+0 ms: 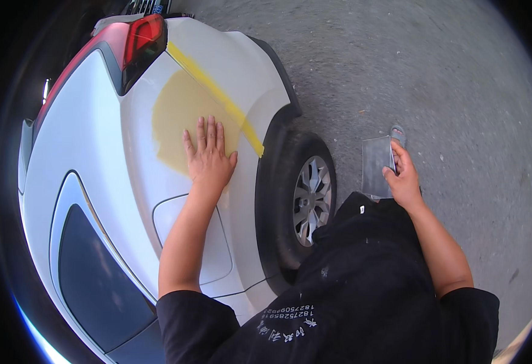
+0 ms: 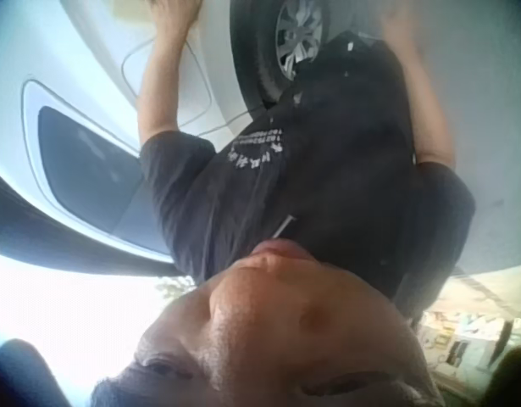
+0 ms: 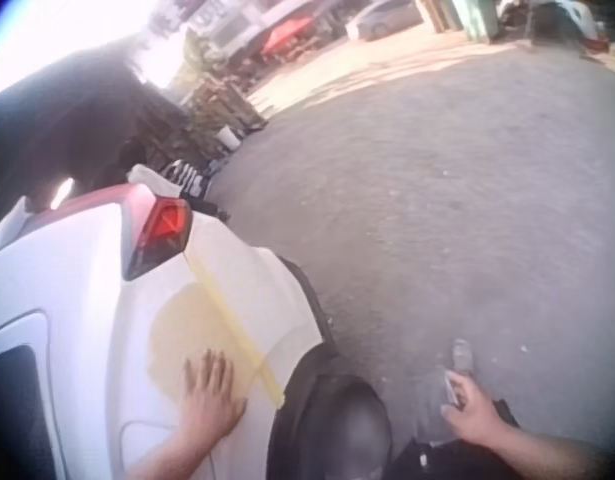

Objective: The person sands a taped-off section on the rear quarter panel of a white car using a sanding block. They then walk to a workbench, open a container of filler, and apply the filler to the sanding block.

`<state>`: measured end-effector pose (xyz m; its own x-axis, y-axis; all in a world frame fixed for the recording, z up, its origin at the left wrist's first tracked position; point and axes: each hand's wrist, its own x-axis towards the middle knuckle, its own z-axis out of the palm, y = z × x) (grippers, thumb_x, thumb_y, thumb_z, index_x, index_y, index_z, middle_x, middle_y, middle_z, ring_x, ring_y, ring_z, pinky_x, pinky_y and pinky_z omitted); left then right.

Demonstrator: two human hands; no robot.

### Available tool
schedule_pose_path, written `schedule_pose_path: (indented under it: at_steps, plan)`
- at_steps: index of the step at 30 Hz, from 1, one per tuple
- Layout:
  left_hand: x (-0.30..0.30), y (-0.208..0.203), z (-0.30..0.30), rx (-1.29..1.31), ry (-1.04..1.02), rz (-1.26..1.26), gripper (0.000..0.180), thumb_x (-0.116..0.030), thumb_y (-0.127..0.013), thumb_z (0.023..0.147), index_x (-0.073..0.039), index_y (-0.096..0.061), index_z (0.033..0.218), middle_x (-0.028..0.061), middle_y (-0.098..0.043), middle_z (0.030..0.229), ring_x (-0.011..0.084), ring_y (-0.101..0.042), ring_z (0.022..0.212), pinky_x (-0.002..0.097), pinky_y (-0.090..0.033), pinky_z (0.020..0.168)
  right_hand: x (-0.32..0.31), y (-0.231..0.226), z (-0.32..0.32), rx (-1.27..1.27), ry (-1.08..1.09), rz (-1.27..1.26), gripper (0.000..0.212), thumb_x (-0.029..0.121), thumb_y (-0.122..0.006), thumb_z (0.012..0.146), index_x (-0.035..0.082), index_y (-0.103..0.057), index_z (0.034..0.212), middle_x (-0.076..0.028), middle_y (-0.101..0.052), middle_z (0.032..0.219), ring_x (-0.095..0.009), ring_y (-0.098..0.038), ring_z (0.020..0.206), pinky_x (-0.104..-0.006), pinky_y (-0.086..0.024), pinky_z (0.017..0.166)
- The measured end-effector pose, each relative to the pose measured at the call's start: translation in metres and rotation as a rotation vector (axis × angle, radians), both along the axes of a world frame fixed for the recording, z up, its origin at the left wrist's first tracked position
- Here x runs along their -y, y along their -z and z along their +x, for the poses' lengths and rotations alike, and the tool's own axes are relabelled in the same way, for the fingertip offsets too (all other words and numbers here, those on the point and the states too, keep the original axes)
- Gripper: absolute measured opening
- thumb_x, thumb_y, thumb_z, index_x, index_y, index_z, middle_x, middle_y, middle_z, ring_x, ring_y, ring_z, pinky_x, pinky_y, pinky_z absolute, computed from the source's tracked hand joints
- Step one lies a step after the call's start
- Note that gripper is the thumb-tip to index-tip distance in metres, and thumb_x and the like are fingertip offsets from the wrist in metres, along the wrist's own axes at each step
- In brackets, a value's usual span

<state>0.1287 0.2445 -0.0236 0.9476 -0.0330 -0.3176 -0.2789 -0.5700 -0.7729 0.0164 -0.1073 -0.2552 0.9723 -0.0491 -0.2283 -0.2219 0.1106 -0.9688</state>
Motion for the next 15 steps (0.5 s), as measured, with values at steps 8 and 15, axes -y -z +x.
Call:
schedule_pose_path:
  at_steps: [8, 15]
  plan:
    - [0.014, 0.033, 0.053, -0.007, -0.074, 0.125, 0.080, -0.053, -0.046, 0.090, -0.009, -0.021, 0.151, 0.0044, -0.017, 0.158, 0.0236, -0.008, 0.147, 0.0550, -0.002, 0.115, 0.018, -0.018, 0.004, -0.069, 0.066, 0.078, 0.059, -0.004, -0.055, 0.084, 0.000, -0.035, 0.140, -0.008, -0.060, 0.103, -0.012, -0.058, 0.093, -0.0266, -0.046, 0.086]
    - [0.010, 0.049, 0.058, -0.002, -0.060, 0.124, 0.077, -0.051, -0.047, 0.091, -0.009, -0.021, 0.150, 0.0057, -0.017, 0.158, 0.0246, -0.010, 0.146, 0.0546, -0.002, 0.116, 0.023, -0.014, 0.006, -0.077, 0.065, 0.059, 0.059, -0.004, -0.056, 0.084, 0.000, -0.036, 0.139, -0.008, -0.060, 0.102, -0.011, -0.059, 0.089, -0.0258, -0.047, 0.080]
